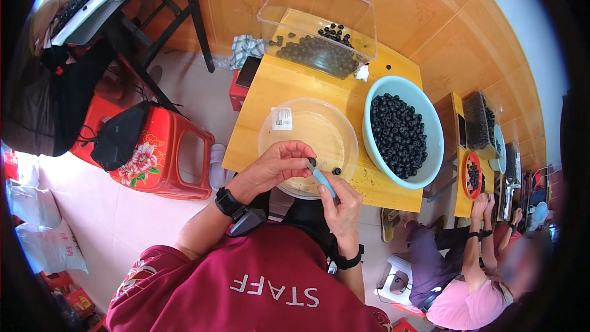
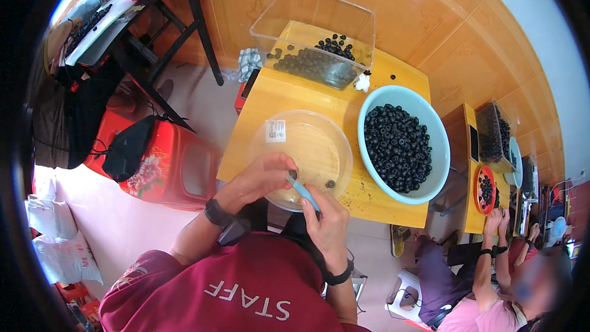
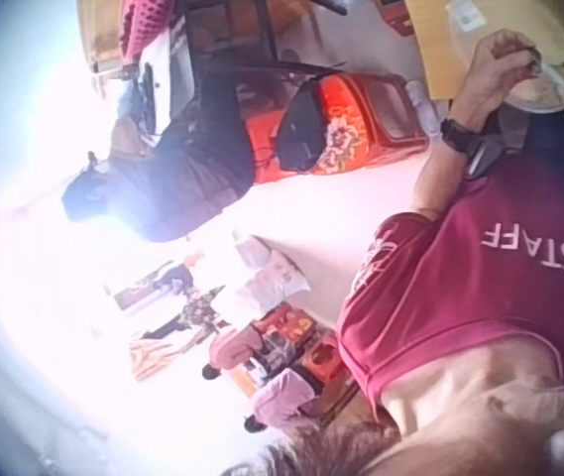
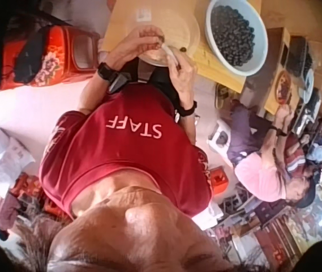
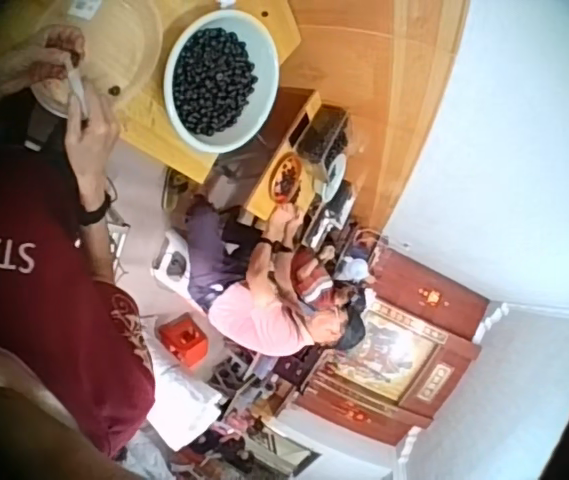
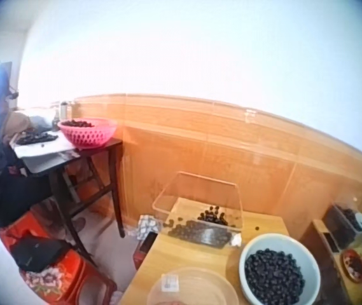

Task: Sorting small black round components (possibly rubber or plastic) using tweezers into a container.

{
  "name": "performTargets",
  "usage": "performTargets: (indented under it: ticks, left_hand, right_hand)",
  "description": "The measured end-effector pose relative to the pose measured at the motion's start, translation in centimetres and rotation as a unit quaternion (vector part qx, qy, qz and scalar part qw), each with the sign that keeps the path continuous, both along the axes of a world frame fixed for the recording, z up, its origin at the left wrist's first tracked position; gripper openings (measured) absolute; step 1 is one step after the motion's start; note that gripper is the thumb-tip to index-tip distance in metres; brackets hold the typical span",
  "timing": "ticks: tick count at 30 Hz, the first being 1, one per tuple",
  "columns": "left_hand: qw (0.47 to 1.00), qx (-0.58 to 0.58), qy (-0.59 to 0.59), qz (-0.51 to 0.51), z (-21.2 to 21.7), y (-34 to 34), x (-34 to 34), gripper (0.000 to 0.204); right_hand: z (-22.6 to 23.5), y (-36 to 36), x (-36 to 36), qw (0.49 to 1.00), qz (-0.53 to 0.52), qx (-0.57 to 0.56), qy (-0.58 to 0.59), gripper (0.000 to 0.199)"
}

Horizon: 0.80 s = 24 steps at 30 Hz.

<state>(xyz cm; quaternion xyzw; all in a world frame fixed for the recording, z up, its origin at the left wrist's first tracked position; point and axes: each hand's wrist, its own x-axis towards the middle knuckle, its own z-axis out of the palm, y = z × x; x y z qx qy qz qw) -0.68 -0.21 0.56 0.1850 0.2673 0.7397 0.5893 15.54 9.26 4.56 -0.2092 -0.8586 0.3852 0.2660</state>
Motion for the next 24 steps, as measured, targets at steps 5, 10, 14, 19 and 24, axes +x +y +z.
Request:
performTargets:
  ticks: [5,10,14,19,24]
  left_hand:
    - [1.0,-0.006,-0.013,-0.003,0.1,-0.1,0.2,0.017]
    - [1.0,-0.003,-0.026,-0.002,-0.3,-0.1,0.1,0.017]
    - [0.999,-0.014,-0.039,-0.006,-0.6,-0.2,0.1,0.016]
    - [0.999,-0.022,-0.044,-0.002,-0.8,-0.2,0.1,0.015]
    - [0.998,-0.027,-0.047,-0.005,-1.0,-0.2,0.0,0.013]
  right_hand:
    - [0.1,0.1,0.3,1.0,0.004,0.019,-0.012,0.019]
    - [0.0,0.0,0.1,1.0,-0.006,0.018,-0.009,0.017]
    - [-0.2,0.0,0.1,1.0,-0.007,0.02,-0.006,0.018]
    - [-0.2,0.3,0.2,0.999,-0.004,0.031,-0.012,0.018]
    - [0.1,0.3,0.0,1.0,0.011,0.017,-0.004,0.019]
